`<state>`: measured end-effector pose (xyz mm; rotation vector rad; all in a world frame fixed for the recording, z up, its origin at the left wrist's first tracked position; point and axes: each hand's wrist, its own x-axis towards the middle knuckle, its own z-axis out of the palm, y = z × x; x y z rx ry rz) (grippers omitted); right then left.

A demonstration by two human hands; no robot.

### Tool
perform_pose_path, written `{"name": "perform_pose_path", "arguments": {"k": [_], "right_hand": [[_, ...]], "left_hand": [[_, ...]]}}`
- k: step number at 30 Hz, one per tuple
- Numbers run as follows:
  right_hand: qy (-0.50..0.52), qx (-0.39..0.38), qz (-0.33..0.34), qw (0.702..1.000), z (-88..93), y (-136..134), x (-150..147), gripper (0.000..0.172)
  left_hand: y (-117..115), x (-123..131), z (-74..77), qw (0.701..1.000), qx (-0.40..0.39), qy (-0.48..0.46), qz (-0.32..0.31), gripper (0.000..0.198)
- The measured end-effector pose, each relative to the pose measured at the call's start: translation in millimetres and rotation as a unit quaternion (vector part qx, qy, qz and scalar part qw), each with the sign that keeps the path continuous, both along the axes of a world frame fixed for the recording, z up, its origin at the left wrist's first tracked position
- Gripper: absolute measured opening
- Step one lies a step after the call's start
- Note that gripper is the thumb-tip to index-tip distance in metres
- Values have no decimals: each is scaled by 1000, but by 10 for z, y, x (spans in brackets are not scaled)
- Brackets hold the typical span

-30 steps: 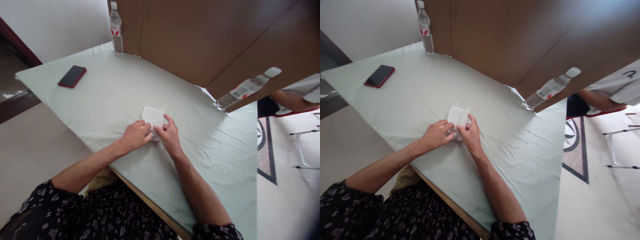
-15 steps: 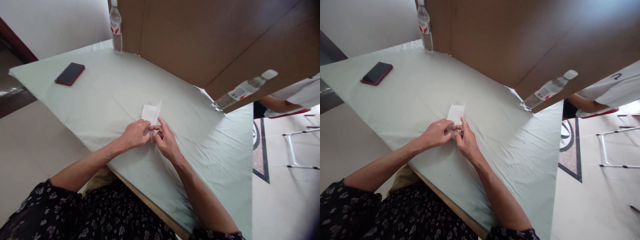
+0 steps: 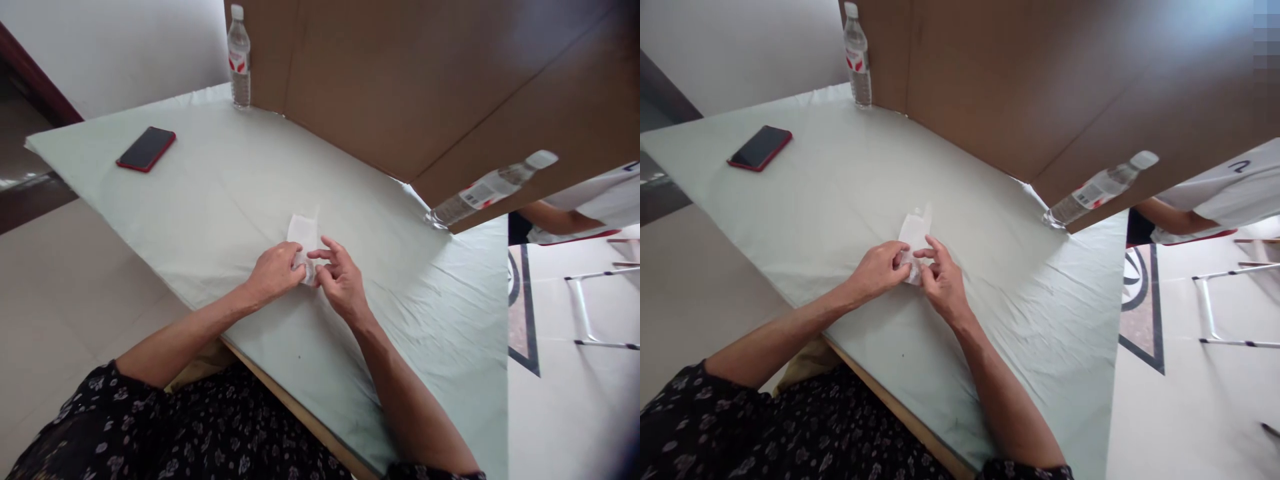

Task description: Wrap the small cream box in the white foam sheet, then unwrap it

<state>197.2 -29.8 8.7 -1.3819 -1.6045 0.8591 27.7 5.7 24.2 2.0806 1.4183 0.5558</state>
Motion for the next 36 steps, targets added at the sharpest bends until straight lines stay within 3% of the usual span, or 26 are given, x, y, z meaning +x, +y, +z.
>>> {"name": "perform_pose_path", "arguments": {"k": [2,4,13,19,26,31,36], "right_hand": [[-5,36,-67,997,-55,31,30,49],[-36,62,-83,994,-103,77,52,48],[-228,131,23,964,-148,228,22,50],[-205,159,-18,965,-111,221,51,49],[-158,193,-79,965,-208,180,64,47],[-185,185,-37,964,-251,192,63,46],[-233,152,26,960,-211,260,66,47]], "left_hand": [[22,4,46,1000,-2,28,-8,21],[49,5,99,998,-11,53,-20,12],[142,-25,200,995,-37,77,-58,14],[202,-38,273,988,-62,120,-72,15],[128,-34,90,992,54,96,-61,22],[139,-70,-48,995,55,37,-78,25],[92,-72,-109,993,105,-27,-49,48]]}}
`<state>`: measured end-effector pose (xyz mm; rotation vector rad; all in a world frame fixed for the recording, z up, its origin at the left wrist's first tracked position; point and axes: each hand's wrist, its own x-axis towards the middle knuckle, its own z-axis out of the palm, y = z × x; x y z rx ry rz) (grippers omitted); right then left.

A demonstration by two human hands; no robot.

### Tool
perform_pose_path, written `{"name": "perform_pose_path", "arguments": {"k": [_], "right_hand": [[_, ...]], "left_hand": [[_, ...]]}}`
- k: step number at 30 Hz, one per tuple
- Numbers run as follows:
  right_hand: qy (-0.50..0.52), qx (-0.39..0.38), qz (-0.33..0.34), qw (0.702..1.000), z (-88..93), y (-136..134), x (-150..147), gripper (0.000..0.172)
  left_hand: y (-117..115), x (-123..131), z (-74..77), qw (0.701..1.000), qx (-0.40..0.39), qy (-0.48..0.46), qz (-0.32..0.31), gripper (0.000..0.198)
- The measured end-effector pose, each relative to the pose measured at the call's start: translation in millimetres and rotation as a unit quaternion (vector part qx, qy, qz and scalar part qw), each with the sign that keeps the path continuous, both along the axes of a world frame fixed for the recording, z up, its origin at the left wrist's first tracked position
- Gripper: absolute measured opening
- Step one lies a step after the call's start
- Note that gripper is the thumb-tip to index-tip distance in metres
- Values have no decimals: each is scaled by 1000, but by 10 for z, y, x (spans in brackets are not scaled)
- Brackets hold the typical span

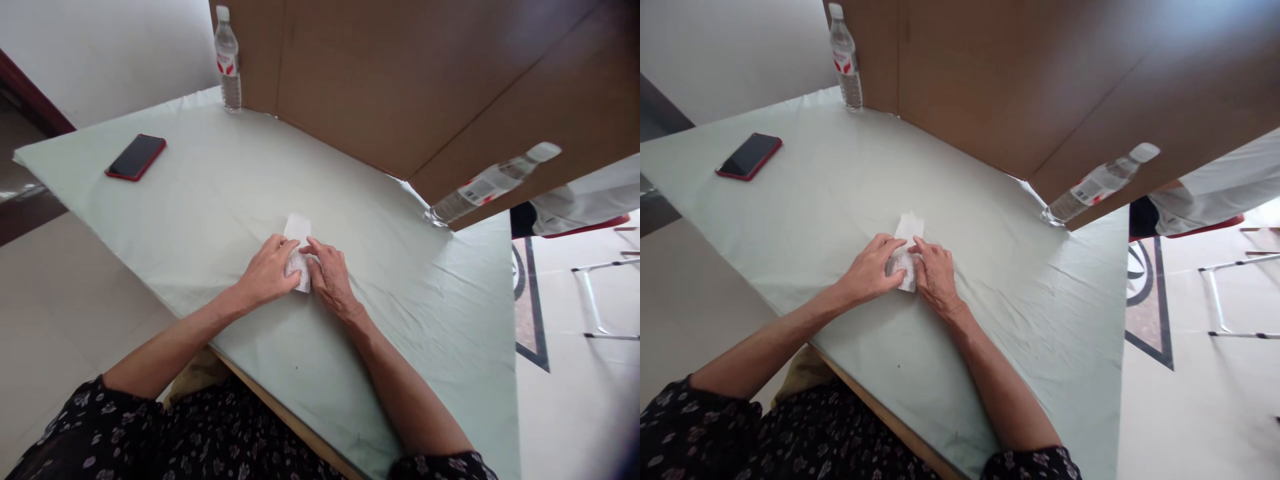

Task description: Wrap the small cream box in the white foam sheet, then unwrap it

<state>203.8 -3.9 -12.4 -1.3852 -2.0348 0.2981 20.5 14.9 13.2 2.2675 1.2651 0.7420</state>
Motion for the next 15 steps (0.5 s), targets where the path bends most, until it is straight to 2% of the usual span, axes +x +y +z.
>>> {"name": "perform_pose_path", "arguments": {"k": [2,5,9,12,15], "right_hand": [[-7,-12,4,1000,3,16,1,46],[6,-25,-2,1000,-1,29,14,44],[98,-46,-52,993,-2,122,91,40],[188,-133,-116,966,4,300,161,43],[237,-255,-134,928,38,512,163,52]], "left_hand": [[-35,4,-28,999,39,-18,0,49],[-57,3,-79,996,82,-20,-26,36],[-35,-7,-138,995,90,-26,-39,22],[-24,-13,-155,994,88,-36,-44,21],[-34,-13,-155,993,98,-44,-45,19]]}}
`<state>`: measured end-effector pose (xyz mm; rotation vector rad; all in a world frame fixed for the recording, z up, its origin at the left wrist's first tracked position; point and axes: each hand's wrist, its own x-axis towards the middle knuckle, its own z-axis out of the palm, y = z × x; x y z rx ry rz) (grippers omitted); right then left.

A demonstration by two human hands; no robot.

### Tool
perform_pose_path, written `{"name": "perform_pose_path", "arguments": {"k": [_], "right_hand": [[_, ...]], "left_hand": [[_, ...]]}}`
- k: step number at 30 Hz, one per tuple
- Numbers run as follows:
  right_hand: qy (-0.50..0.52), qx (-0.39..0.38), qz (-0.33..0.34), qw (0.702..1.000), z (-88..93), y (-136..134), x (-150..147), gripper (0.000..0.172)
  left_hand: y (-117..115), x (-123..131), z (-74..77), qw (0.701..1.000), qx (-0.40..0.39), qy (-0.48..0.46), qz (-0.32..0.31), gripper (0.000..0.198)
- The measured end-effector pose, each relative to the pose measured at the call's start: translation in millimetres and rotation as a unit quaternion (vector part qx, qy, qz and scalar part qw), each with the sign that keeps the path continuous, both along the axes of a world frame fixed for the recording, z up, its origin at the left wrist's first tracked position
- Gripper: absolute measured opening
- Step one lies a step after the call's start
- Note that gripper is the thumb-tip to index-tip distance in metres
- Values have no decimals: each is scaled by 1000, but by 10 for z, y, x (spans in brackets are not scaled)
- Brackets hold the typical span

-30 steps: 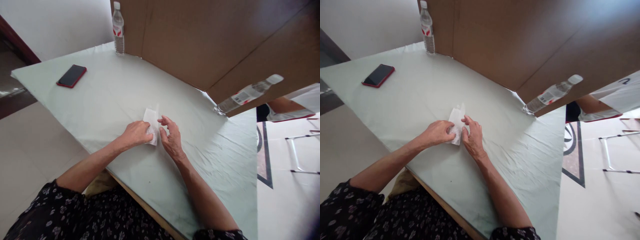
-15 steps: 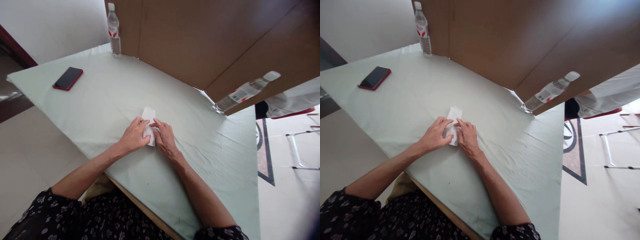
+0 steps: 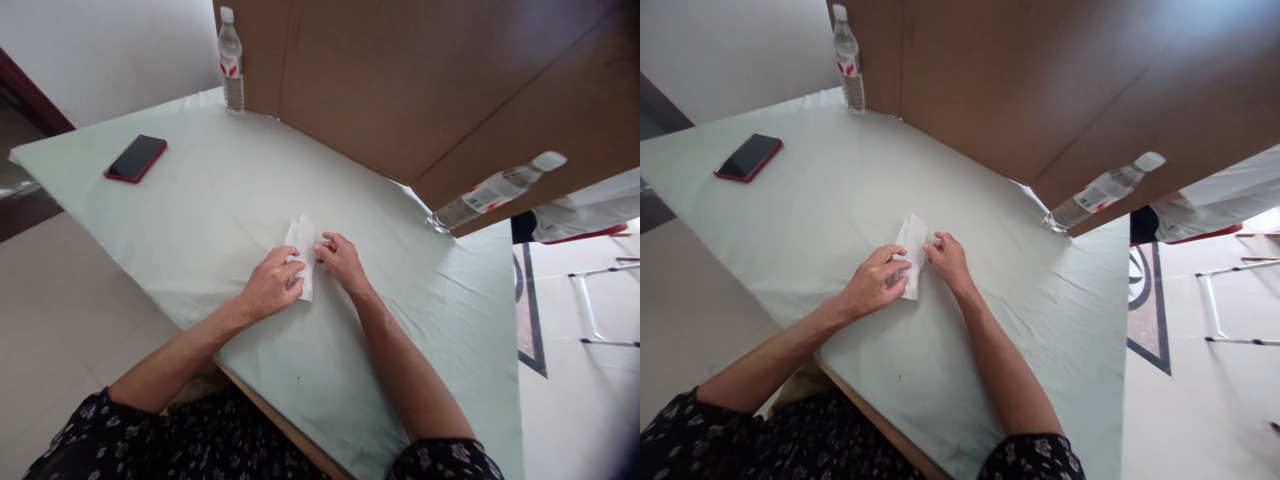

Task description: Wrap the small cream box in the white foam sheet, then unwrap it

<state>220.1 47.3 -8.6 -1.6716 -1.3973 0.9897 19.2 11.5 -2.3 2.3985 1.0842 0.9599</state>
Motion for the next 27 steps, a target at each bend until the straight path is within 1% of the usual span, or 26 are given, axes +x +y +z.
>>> {"name": "perform_pose_path", "arguments": {"k": [3,5,8,12,14,18,21,24,27], "right_hand": [[41,-65,7,997,66,169,-67,53],[53,-77,20,995,112,247,-113,48],[65,-88,57,992,158,332,-147,32],[94,-104,105,985,148,394,-150,31],[122,-87,110,983,127,385,-155,30],[180,-11,101,979,112,262,-171,30],[203,20,110,973,150,121,-169,32],[195,41,138,970,222,-20,-154,29],[137,83,150,976,303,-161,-144,24]], "left_hand": [[-14,6,-1,1000,13,-6,1,19],[-19,12,-5,1000,21,-6,2,19],[-14,19,-10,1000,27,2,-2,20],[0,22,9,1000,17,-4,-17,21],[4,18,31,1000,0,-6,-21,20],[2,6,62,999,-37,7,-20,21],[-22,5,56,999,-33,12,-8,21],[-67,13,40,999,-13,10,48,18],[-106,19,29,993,-10,6,120,22]]}}
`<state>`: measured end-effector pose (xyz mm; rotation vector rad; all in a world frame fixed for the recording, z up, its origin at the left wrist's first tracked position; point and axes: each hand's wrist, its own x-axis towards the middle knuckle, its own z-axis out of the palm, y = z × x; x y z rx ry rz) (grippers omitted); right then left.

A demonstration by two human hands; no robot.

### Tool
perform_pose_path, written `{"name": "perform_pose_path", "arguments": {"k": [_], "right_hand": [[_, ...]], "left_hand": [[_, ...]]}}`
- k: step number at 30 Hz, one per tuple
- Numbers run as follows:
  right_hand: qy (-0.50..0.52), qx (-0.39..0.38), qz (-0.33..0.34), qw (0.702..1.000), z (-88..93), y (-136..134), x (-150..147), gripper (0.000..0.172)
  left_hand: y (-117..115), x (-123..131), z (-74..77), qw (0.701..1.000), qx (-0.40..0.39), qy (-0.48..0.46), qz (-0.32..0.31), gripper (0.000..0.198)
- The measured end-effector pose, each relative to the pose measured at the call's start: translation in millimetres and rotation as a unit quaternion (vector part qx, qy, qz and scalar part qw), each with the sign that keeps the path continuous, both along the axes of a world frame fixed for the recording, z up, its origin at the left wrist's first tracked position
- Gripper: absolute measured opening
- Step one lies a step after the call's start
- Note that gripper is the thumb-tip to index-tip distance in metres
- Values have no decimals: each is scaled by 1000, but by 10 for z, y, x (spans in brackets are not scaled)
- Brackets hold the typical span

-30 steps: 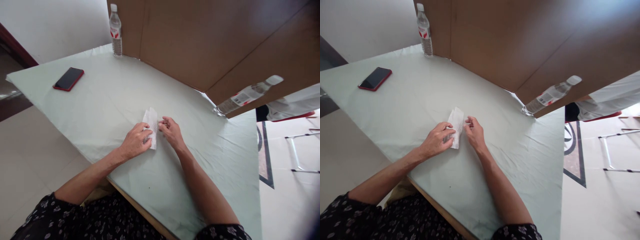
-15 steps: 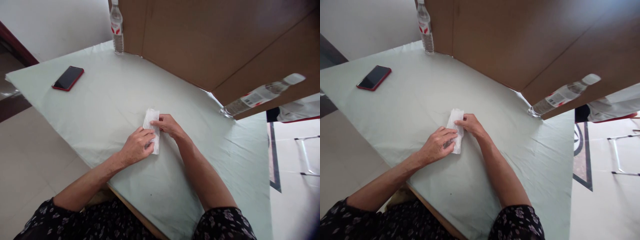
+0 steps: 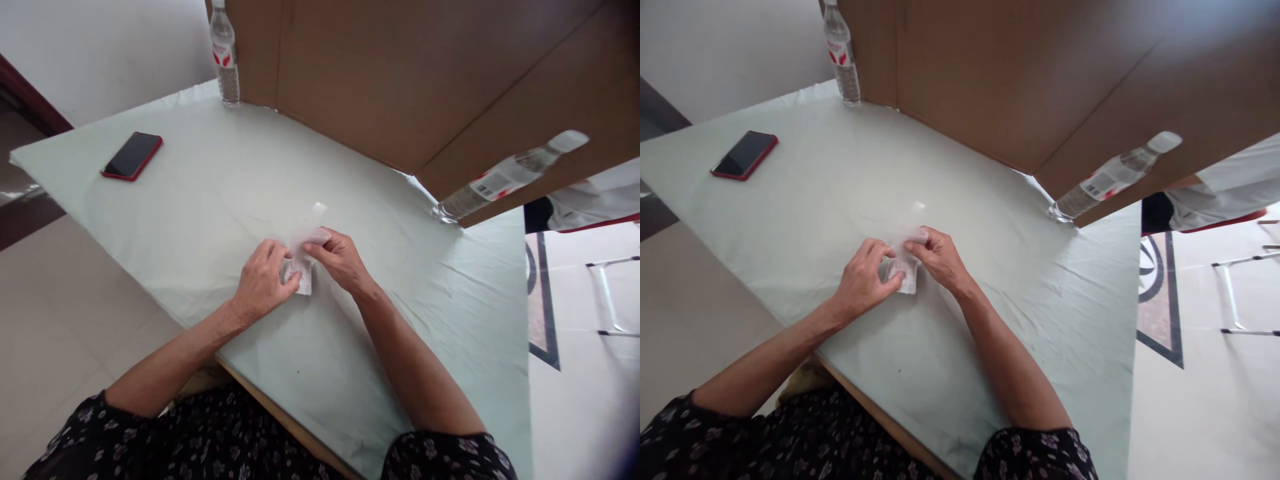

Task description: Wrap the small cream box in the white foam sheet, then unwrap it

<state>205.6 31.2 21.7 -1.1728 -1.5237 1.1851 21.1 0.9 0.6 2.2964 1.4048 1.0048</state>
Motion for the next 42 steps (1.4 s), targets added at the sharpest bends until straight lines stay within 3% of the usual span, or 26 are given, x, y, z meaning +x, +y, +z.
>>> {"name": "perform_pose_path", "arguments": {"k": [3,6,10,13,16,19,22,25,28,31,34,39,42], "right_hand": [[-76,49,-8,996,46,-159,-11,19],[-129,105,0,986,16,-326,-36,13],[-171,216,7,961,-124,-520,-40,23],[-233,252,8,939,-250,-629,-11,28],[-264,290,30,919,-380,-686,21,37],[-263,327,41,907,-464,-667,36,38],[-230,281,25,931,-426,-565,43,35],[-147,164,2,975,-308,-420,64,28],[-45,4,-9,999,-240,-313,89,23],[23,-91,-15,996,-248,-294,88,31],[62,-108,-7,992,-262,-332,62,43],[61,-83,3,995,-341,-362,26,79],[20,-69,-14,997,-437,-348,35,87]], "left_hand": [[-18,-4,-13,999,-11,-18,35,38],[-21,-12,-27,999,-12,-24,24,54],[2,-34,-20,998,-42,-3,-44,35],[51,-118,24,991,-90,-13,-94,28],[97,-282,73,974,-136,-23,-178,37],[113,-436,67,958,-137,10,-253,60],[135,-469,21,961,-115,16,-250,66],[206,-387,41,962,-140,-37,-229,56],[299,-281,135,930,-274,-67,-235,41],[359,-205,182,893,-383,-114,-207,36],[374,-170,147,882,-409,-161,-171,39],[350,-171,108,928,-323,-124,-136,39],[329,-165,104,898,-357,-180,-185,57]]}}
